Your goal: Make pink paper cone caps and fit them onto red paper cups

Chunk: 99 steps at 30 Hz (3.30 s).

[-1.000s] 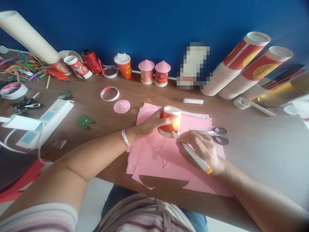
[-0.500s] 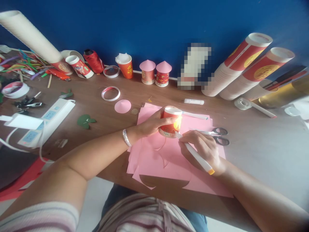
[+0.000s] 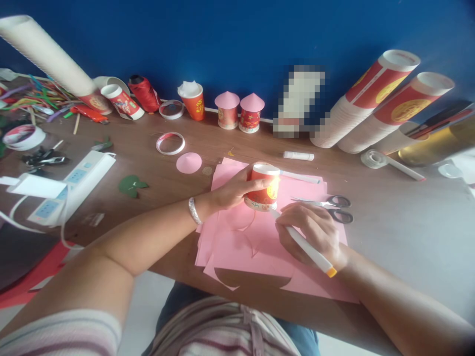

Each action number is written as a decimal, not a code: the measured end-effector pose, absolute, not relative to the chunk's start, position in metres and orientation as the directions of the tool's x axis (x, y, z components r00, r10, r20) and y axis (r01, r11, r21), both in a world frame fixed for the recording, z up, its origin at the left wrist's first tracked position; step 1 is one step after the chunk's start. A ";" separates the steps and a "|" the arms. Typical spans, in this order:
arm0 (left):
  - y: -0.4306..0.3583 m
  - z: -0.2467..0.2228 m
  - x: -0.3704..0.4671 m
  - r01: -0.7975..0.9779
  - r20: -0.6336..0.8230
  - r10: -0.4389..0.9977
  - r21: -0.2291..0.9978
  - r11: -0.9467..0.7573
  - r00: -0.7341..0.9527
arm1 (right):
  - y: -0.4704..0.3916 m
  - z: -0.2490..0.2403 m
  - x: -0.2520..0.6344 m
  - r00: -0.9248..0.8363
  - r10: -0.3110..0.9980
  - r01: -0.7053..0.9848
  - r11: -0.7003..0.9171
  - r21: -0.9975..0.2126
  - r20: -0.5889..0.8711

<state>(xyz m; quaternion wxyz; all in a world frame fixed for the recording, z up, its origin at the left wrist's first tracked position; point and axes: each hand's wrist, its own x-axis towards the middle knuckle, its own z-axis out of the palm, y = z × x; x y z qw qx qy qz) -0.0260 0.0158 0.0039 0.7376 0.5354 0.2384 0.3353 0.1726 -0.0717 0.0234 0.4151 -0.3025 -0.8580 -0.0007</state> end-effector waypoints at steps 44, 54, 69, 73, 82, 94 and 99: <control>0.013 0.011 -0.025 -0.217 -0.032 0.757 0.949 0.228 0.653 | -0.073 0.020 0.173 -0.444 0.571 0.559 0.779 -0.285 0.690; 0.013 0.011 -0.025 -0.203 -0.011 0.760 0.961 0.188 0.650 | -0.072 0.022 0.172 -0.455 0.568 0.543 0.787 -0.292 0.686; 0.013 0.011 -0.026 -0.175 -0.011 0.768 0.972 0.159 0.640 | -0.072 0.020 0.171 -0.454 0.571 0.539 0.787 -0.299 0.684; 0.014 0.010 -0.026 -0.168 0.004 0.777 0.977 0.131 0.629 | -0.072 0.019 0.171 -0.457 0.570 0.530 0.791 -0.306 0.683; 0.014 0.007 -0.026 -0.197 0.006 0.772 0.968 0.155 0.636 | -0.072 0.026 0.169 -0.472 0.528 0.528 0.811 -0.254 0.706; 0.017 0.005 -0.028 -0.252 0.017 0.783 0.951 0.180 0.621 | -0.075 0.027 0.167 -0.484 0.496 0.480 0.840 -0.255 0.721; 0.021 -0.007 -0.027 -0.402 -0.017 0.768 0.844 0.355 0.641 | -0.075 0.029 0.166 -0.479 0.494 0.464 0.844 -0.268 0.725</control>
